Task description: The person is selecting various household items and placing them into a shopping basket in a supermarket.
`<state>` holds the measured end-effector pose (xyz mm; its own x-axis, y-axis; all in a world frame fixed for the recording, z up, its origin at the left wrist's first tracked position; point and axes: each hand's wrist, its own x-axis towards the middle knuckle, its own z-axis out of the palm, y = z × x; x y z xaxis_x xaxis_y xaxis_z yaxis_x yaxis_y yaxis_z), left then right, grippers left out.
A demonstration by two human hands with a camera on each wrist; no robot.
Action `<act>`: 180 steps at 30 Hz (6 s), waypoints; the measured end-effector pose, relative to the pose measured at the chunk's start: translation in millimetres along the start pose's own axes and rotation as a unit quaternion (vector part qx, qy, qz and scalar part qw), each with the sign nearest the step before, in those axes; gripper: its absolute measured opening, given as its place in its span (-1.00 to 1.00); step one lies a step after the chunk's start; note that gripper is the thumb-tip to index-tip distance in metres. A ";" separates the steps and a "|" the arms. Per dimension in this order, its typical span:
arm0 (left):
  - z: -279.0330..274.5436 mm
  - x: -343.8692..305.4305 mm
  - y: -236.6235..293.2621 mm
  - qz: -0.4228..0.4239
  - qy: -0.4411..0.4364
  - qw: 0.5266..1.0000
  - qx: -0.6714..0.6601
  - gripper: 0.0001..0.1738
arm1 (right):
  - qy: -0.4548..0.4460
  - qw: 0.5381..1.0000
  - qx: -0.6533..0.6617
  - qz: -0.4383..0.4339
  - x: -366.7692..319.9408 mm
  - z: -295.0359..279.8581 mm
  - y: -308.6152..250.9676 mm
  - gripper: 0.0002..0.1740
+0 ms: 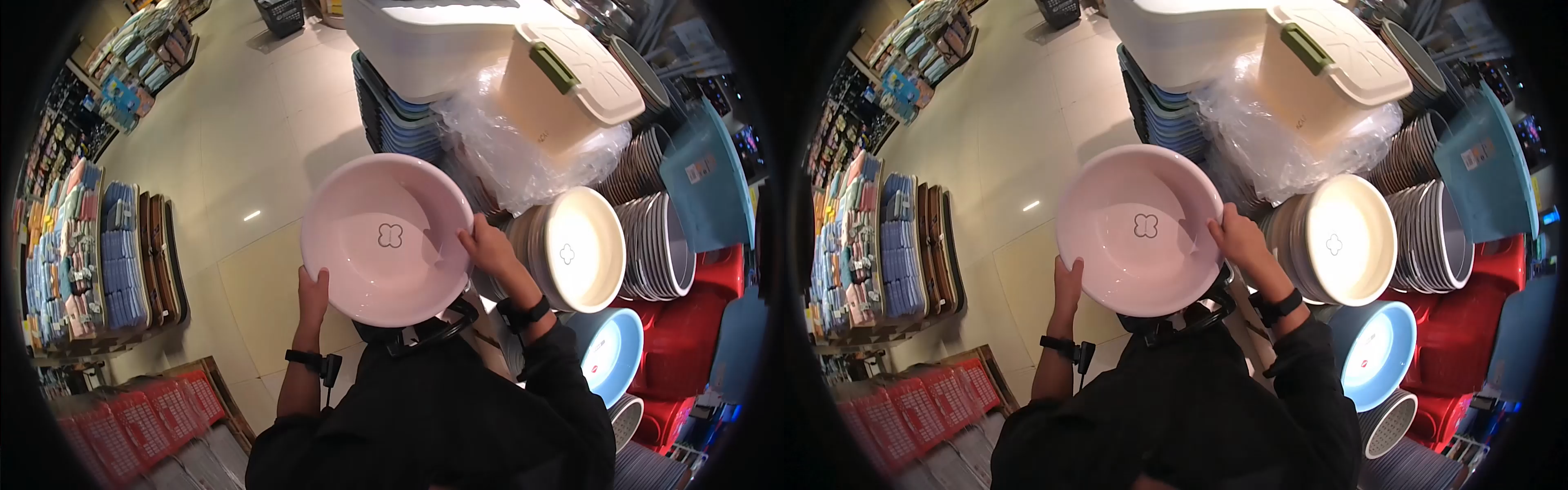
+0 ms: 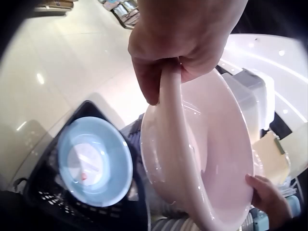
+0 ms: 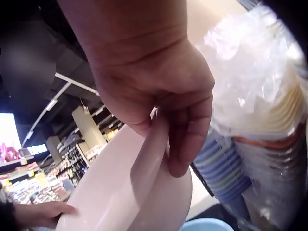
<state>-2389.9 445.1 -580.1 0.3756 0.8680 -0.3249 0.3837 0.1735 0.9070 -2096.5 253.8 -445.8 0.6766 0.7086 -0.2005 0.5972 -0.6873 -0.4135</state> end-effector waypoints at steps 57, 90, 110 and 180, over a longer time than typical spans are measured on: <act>109.3 16.7 -135.1 -0.333 -0.068 0.924 -0.178 -0.22 | -0.190 0.966 -0.051 0.169 173.3 280.9 112.1 -0.53; 77.1 -92.7 -17.2 -0.051 -0.515 0.851 0.087 -0.37 | -0.211 0.972 0.089 -0.059 -106.7 74.9 70.5 -0.24; 159.3 -176.7 -15.4 0.002 -0.302 0.922 0.242 -0.42 | -0.096 0.954 -0.029 -0.284 -74.1 77.5 124.1 -0.75; 39.1 13.6 0.6 0.052 -0.205 0.922 0.324 -0.60 | -0.078 0.978 -0.019 -0.190 67.6 164.9 -35.1 -0.87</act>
<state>-2351.6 438.7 -594.4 0.6749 0.5924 -0.4399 0.7014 -0.3299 0.6319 -2142.8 352.2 -591.3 0.3302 0.9279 -0.1729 0.8101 -0.3726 -0.4526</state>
